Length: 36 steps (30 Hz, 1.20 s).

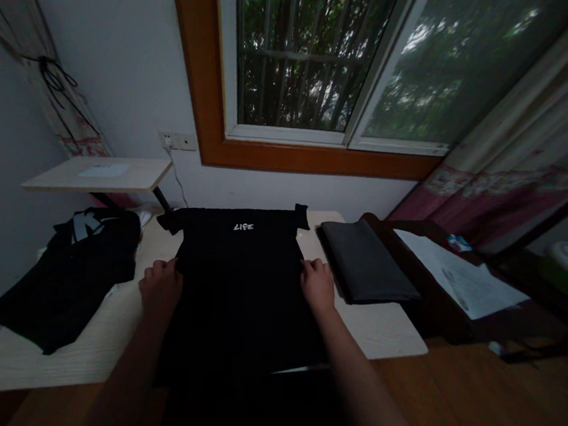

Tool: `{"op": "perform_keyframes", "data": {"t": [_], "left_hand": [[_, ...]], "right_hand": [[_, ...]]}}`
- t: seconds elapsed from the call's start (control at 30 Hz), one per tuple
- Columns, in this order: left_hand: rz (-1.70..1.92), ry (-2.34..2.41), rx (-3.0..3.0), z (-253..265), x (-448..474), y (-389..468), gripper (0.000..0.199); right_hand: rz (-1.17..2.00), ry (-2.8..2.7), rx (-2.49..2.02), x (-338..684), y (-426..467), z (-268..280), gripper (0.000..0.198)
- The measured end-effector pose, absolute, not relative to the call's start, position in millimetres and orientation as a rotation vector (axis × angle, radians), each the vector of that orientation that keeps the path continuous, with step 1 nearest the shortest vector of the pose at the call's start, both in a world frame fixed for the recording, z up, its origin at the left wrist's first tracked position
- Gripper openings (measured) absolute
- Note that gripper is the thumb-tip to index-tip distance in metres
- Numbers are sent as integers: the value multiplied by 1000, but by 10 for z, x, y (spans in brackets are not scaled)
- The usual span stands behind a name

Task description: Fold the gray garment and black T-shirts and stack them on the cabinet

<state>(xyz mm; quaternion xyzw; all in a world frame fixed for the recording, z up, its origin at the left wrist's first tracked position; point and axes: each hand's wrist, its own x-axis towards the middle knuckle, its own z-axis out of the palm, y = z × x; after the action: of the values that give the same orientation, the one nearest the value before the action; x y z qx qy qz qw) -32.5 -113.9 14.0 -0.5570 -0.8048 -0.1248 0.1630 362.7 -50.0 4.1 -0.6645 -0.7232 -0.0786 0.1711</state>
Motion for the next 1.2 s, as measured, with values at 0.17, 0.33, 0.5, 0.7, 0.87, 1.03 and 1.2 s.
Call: {"op": "perform_keyframes", "data": {"t": [0.17, 0.33, 0.5, 0.7, 0.87, 1.03, 1.2], "left_hand": [[-317, -2312, -1575, 138, -352, -1151, 41], [-281, -2311, -1592, 138, -377, -1164, 40], [-195, -2291, -1676, 138, -434, -1196, 40], [-115, -2272, -1802, 162, -524, -1262, 46], [-40, -2250, -1838, 172, -599, -1315, 48], [4, -2208, -1881, 152, -674, -1398, 49], [70, -2207, -1892, 150, -685, -1589, 51]], "right_hand": [[-249, -2080, -1927, 3624, -504, 60, 37], [-262, -2129, -1996, 3605, -510, 44, 38], [-240, -2189, -2043, 3609, -552, 61, 41], [-174, -2258, -2133, 3610, -646, 149, 44], [-180, -2287, -2196, 3618, -771, 217, 43], [-212, -2339, -2174, 3673, -861, 211, 44], [-187, -2433, -2141, 3730, -990, 204, 49]]}}
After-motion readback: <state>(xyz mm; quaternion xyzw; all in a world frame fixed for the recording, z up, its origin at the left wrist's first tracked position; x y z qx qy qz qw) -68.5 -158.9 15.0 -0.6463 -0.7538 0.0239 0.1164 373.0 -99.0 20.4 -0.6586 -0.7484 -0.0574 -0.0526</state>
